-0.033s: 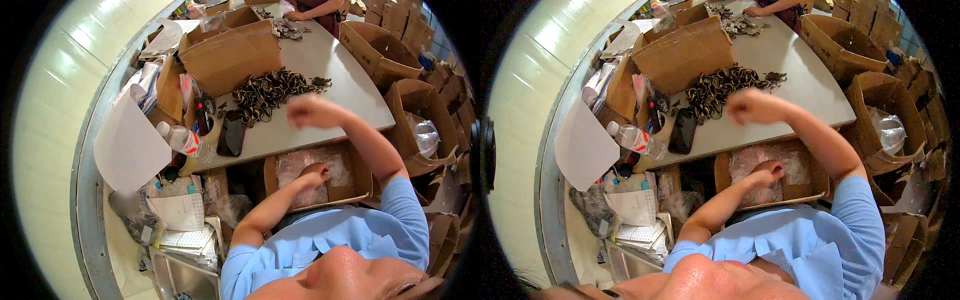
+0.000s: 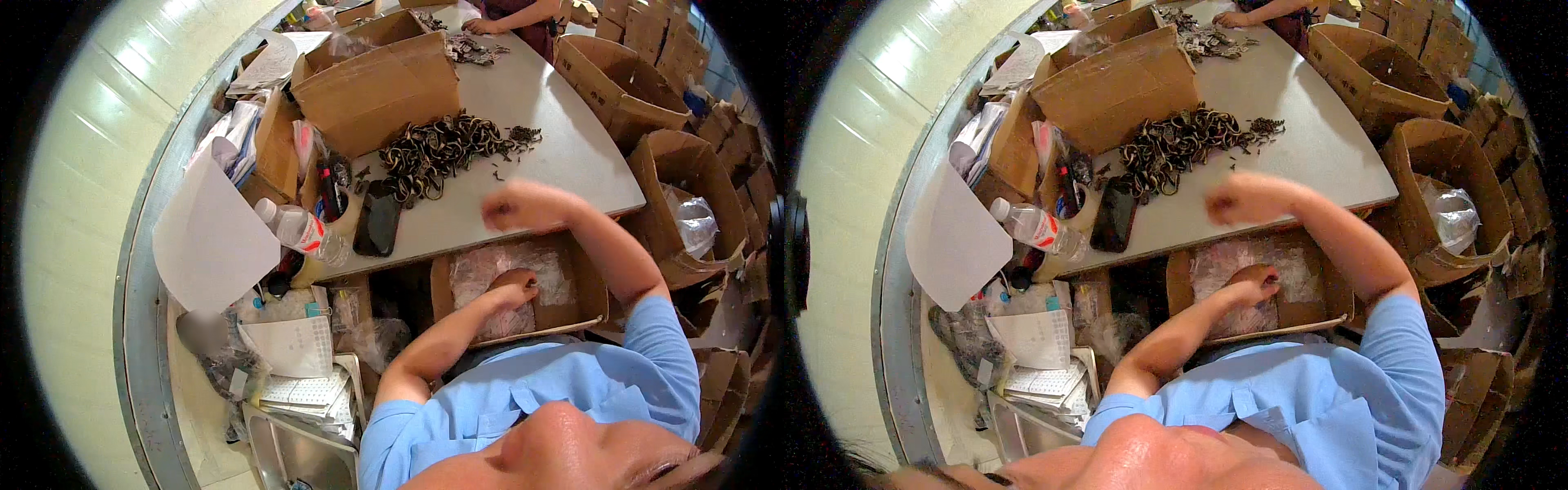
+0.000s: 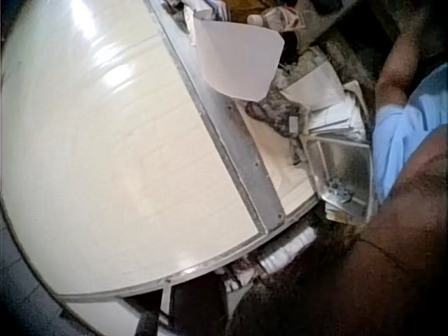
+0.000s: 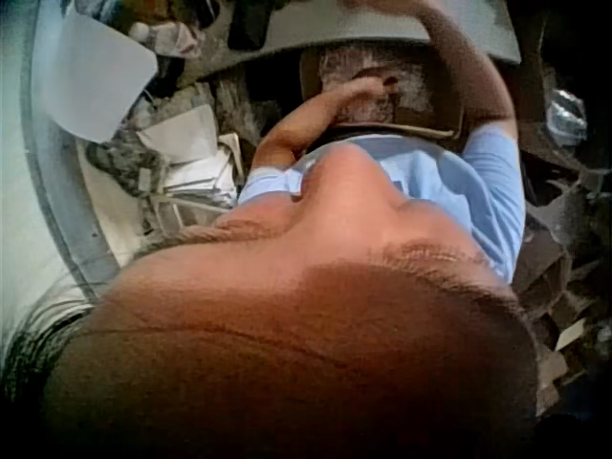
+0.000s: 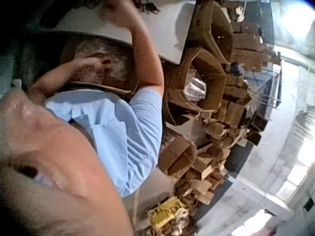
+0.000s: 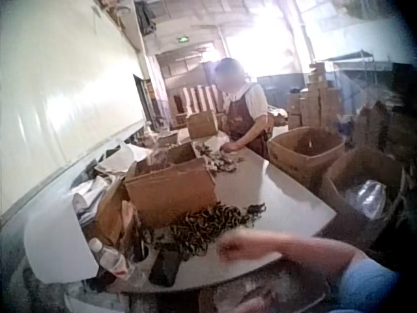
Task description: The person picks up metal hooks from a pile on the table and places them into small plastic bags, then places the filled bags into a cardboard box.
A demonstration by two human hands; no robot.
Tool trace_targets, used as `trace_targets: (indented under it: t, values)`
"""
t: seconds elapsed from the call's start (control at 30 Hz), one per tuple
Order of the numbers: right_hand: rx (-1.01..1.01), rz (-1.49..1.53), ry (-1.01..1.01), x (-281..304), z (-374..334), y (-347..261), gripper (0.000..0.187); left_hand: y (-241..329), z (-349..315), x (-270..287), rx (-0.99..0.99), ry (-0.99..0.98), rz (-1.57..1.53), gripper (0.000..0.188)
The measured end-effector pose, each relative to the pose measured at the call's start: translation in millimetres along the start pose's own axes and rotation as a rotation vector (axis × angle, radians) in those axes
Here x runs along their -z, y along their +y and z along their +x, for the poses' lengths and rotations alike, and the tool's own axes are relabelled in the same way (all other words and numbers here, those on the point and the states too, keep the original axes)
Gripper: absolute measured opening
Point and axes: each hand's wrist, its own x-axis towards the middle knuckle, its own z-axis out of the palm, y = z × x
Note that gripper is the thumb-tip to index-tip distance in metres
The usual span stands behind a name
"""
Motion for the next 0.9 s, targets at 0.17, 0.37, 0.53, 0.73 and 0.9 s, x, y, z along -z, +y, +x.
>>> trace_targets:
  t: [0.17,0.37,0.53,0.73,0.9]
  values:
    - [-0.539,-0.594,-0.688,-107.5,-62.2,124.2,0.04,7.0,-0.6,4.1,-0.169,-0.045,0.108,0.034]
    - [-0.709,-0.386,-0.476,-154.1,-85.0,136.8,0.043,12.8,-3.4,5.0,-0.043,-0.052,0.099,0.04]
    - [-0.445,-0.522,-0.697,-154.8,-78.1,147.7,0.037,11.3,-1.0,10.7,0.025,-0.114,0.021,0.044]
    - [-0.274,-0.077,-0.156,-104.2,-94.9,97.4,0.02,-3.6,3.6,-3.8,0.037,-0.002,-0.53,0.05]
    - [-0.179,0.034,0.113,-98.8,-102.4,91.9,0.016,12.2,1.6,11.6,0.004,0.03,-0.896,0.048]
